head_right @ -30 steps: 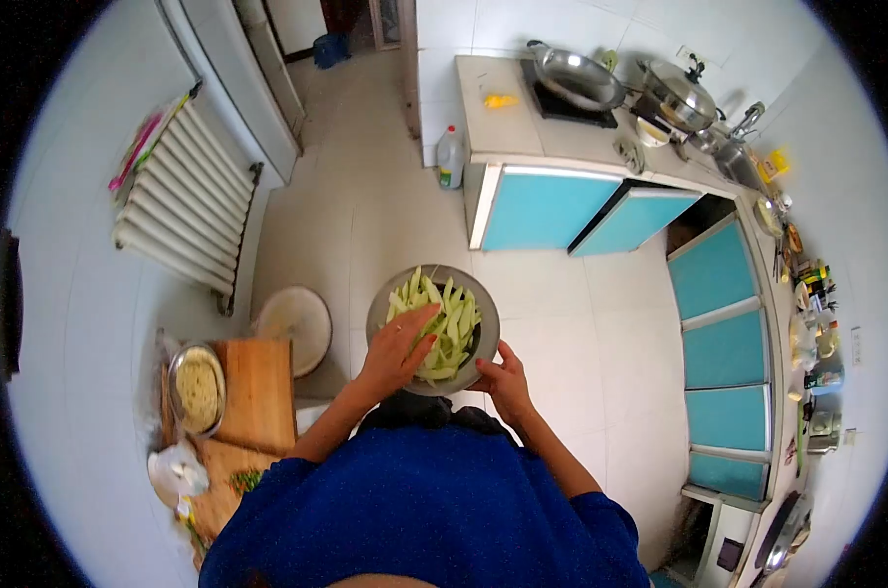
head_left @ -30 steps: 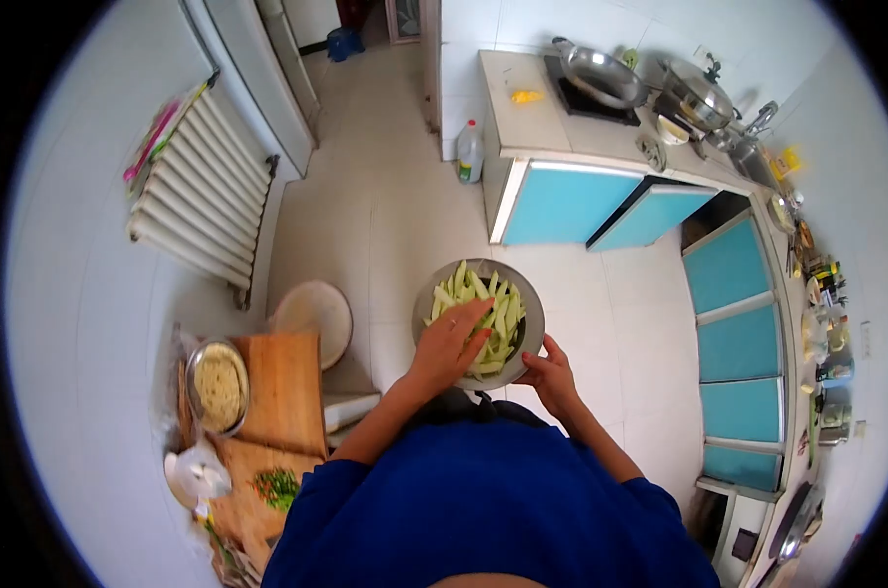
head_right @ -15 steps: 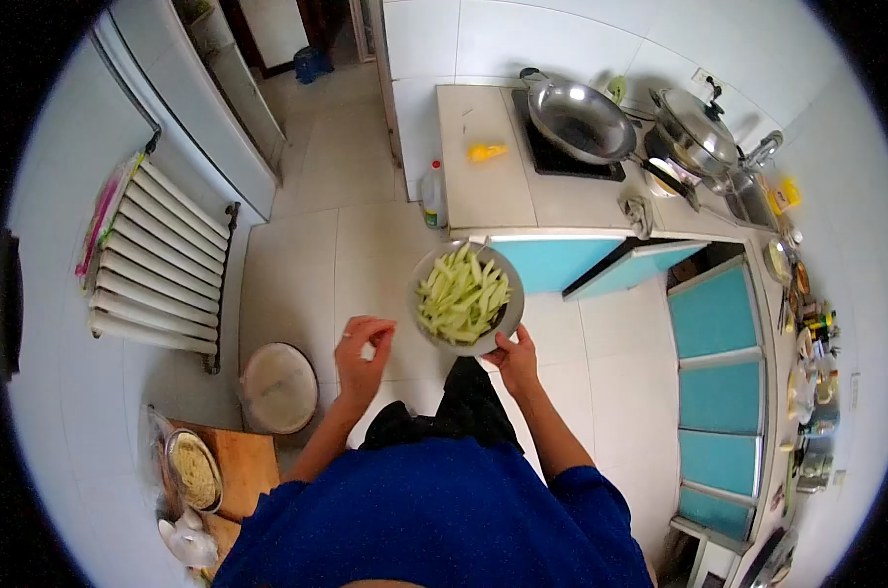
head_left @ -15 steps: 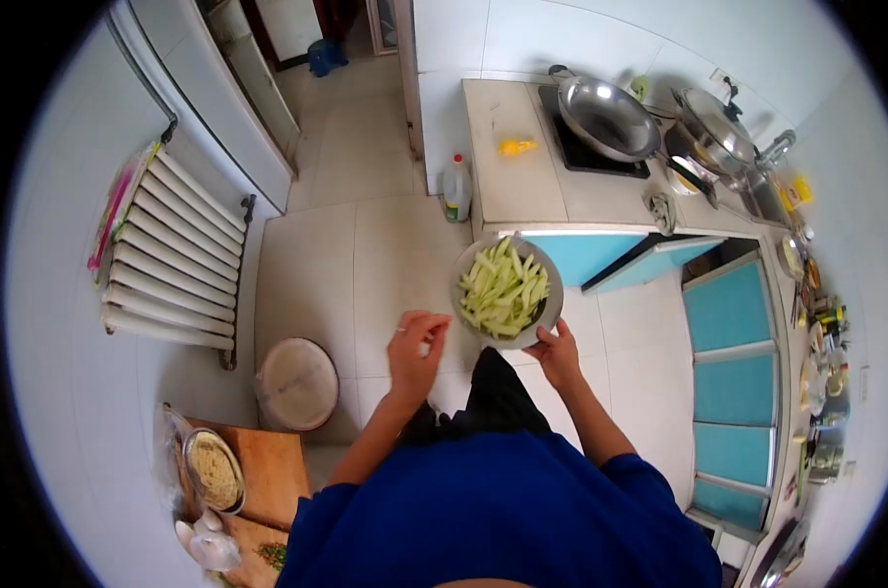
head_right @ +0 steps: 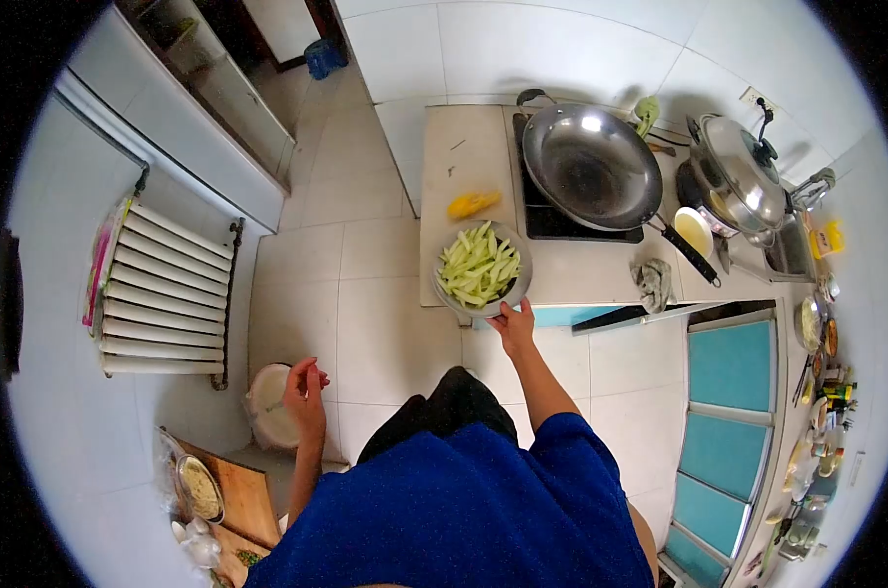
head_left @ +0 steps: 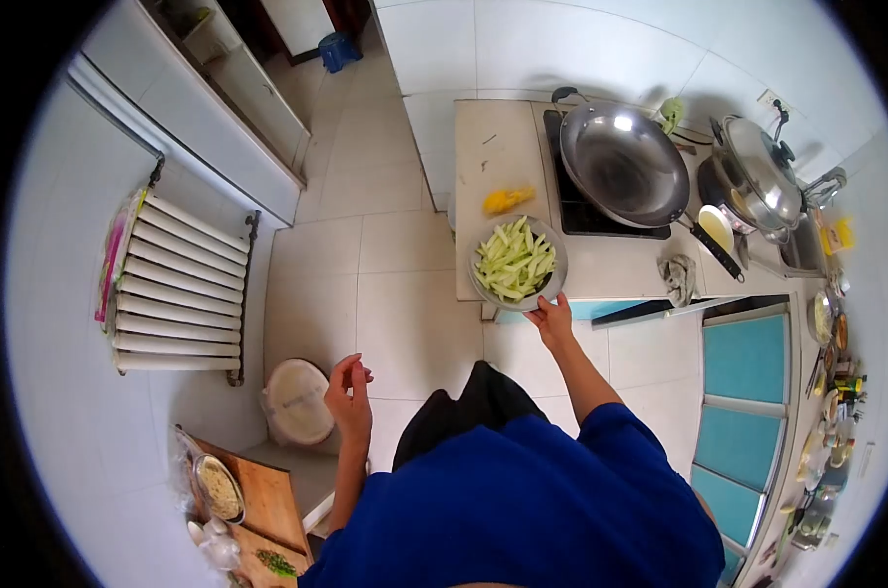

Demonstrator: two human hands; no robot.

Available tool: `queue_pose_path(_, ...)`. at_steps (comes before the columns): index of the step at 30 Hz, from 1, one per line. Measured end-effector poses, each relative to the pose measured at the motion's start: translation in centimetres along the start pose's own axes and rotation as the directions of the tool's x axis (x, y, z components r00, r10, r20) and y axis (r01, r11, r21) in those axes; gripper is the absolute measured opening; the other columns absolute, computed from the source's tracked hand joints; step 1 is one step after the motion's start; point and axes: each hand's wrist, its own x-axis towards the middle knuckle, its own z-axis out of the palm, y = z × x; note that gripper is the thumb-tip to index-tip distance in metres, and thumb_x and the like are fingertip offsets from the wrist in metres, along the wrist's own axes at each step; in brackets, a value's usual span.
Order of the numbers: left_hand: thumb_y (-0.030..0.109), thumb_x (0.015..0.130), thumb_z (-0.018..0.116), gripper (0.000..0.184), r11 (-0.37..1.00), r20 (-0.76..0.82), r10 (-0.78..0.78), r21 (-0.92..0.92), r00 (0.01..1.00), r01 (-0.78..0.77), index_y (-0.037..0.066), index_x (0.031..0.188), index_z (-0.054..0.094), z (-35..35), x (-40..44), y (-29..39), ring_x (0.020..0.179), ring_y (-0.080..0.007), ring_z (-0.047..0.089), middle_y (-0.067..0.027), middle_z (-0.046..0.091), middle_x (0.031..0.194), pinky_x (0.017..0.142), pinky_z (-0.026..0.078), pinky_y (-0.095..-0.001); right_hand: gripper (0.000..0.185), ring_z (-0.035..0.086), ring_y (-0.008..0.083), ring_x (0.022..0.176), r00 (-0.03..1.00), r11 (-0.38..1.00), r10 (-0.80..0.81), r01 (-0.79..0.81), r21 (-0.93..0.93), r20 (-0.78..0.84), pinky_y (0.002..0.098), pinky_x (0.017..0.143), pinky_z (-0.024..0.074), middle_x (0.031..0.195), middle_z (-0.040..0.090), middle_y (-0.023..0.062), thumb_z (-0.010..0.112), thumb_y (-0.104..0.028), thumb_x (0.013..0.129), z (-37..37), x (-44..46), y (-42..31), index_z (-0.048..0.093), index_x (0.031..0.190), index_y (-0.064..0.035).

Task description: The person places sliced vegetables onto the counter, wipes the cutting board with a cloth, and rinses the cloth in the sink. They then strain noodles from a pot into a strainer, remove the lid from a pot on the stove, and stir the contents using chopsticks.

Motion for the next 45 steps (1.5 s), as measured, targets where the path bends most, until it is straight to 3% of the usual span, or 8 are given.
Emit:
queue_pose_path(18, 0.006, 0.082, 0.051, 0.017, 0.981, -0.108, 0.044, 0.192, 0.993, -0.022, 0.0, 0.098, 0.054, -0.7, 0.0, 0.5, 0.064, -0.0126, 0.056, -0.0068, 0.058, 0.08, 0.06, 0.044, -0.0248, 0.022, 0.056, 0.0264, 0.087, 0.998, 0.997, 0.068, -0.068, 0.022, -0.001, 0.0367, 0.077, 0.0485, 0.099, 0.054, 0.0145, 0.05, -0.012, 0.082, 3.5, 1.9, -0.7, 0.045, 0.102, -0.0036)
queue_pose_path(26, 0.002, 0.08, 0.052, 0.015, 0.956, -0.319, 0.038, 0.286, 0.947, 0.058, 0.001, 0.094, 0.056, -8.0, -4.7, -1.9, 0.062, -0.0135, 0.055, -0.0066, 0.057, 0.077, 0.06, 0.044, -0.0256, 0.022, 0.059, 0.0218, 0.07, 0.984, 0.943, 0.122, -0.156, -0.295, -0.128, 0.0318, 0.064, 0.051, 0.082, 0.059, 0.0127, 0.054, -0.019, 0.082, -0.3, -4.5, 5.4, 0.048, 0.096, -0.0031)
queue_pose_path(28, 0.002, 0.08, 0.052, 0.013, 0.951, -0.401, 0.029, 0.293, 0.916, 0.098, 0.0, 0.092, 0.057, -10.4, -6.6, -3.3, 0.061, -0.0128, 0.055, -0.0066, 0.057, 0.075, 0.059, 0.044, -0.0259, 0.024, 0.059, 0.0201, 0.066, 0.985, 0.9, 0.132, -0.166, -0.404, -0.11, 0.0299, 0.059, 0.0508, 0.078, 0.06, 0.0115, 0.054, -0.023, 0.082, 0.4, -5.4, 7.3, 0.049, 0.095, -0.0034)
queue_pose_path(32, 0.012, 0.085, 0.05, 0.015, 0.932, -0.541, -0.262, 0.073, 0.799, 0.355, -0.001, 0.086, 0.058, -17.0, -13.4, -6.8, 0.061, -0.0098, 0.053, -0.0069, 0.057, 0.069, 0.058, 0.045, -0.025, 0.031, 0.056, 0.0158, 0.057, 0.942, 0.823, 0.332, -0.268, -0.501, 0.04, 0.0246, 0.051, 0.0448, 0.069, 0.06, 0.0107, 0.048, -0.036, 0.084, 4.5, -7.2, 11.8, 0.053, 0.085, -0.0049)
queue_pose_path(33, 0.016, 0.086, 0.051, 0.017, 0.952, -0.545, -0.254, 0.004, 0.799, 0.306, 0.002, 0.089, 0.059, -18.3, -15.0, -8.9, 0.065, -0.0085, 0.054, -0.0018, 0.057, 0.071, 0.058, 0.044, -0.0235, 0.034, 0.055, 0.0157, 0.057, 0.94, 0.817, 0.336, -0.258, -0.515, 0.064, 0.0249, 0.05, 0.0436, 0.07, 0.06, 0.0098, 0.047, -0.038, 0.084, 6.2, -8.1, 13.0, 0.053, 0.087, -0.0048)
queue_pose_path(39, 0.011, 0.081, 0.054, 0.014, 0.879, -0.69, -0.275, 0.101, 0.669, 0.466, 0.001, 0.089, 0.058, -24.8, -23.8, -10.5, 0.063, -0.0198, 0.058, -0.0123, 0.061, 0.078, 0.057, 0.046, -0.0284, 0.017, 0.055, 0.0141, 0.062, 0.795, 0.623, 0.502, -0.059, -0.78, 0.341, 0.0219, 0.052, 0.045, 0.074, 0.058, 0.0066, 0.057, -0.02, 0.079, 11.9, -12.6, 19.5, 0.052, 0.091, -0.009)
queue_pose_path(40, 0.011, 0.081, 0.054, 0.014, 0.873, -0.716, -0.292, 0.072, 0.634, 0.483, 0.001, 0.089, 0.058, -26.2, -24.7, -11.9, 0.063, -0.0198, 0.058, -0.0123, 0.061, 0.078, 0.057, 0.046, -0.0284, 0.016, 0.055, 0.0138, 0.061, 0.808, 0.566, 0.555, -0.193, -0.802, 0.197, 0.0218, 0.052, 0.0457, 0.074, 0.059, 0.0065, 0.057, -0.019, 0.079, 13.5, -13.7, 21.3, 0.052, 0.091, -0.0085)
queue_pose_path(45, 0.009, 0.08, 0.052, 0.012, 0.808, -0.815, -0.378, -0.059, 0.44, 0.586, 0.002, 0.088, 0.057, -29.4, -30.2, -14.1, 0.062, -0.0224, 0.057, -0.0137, 0.059, 0.082, 0.057, 0.047, -0.0309, 0.016, 0.057, 0.0138, 0.063, 0.704, 0.38, 0.684, -0.122, -0.917, 0.19, 0.0233, 0.055, 0.0475, 0.076, 0.06, 0.0065, 0.057, -0.016, 0.079, 17.9, -18.8, 26.9, 0.054, 0.092, -0.0079)
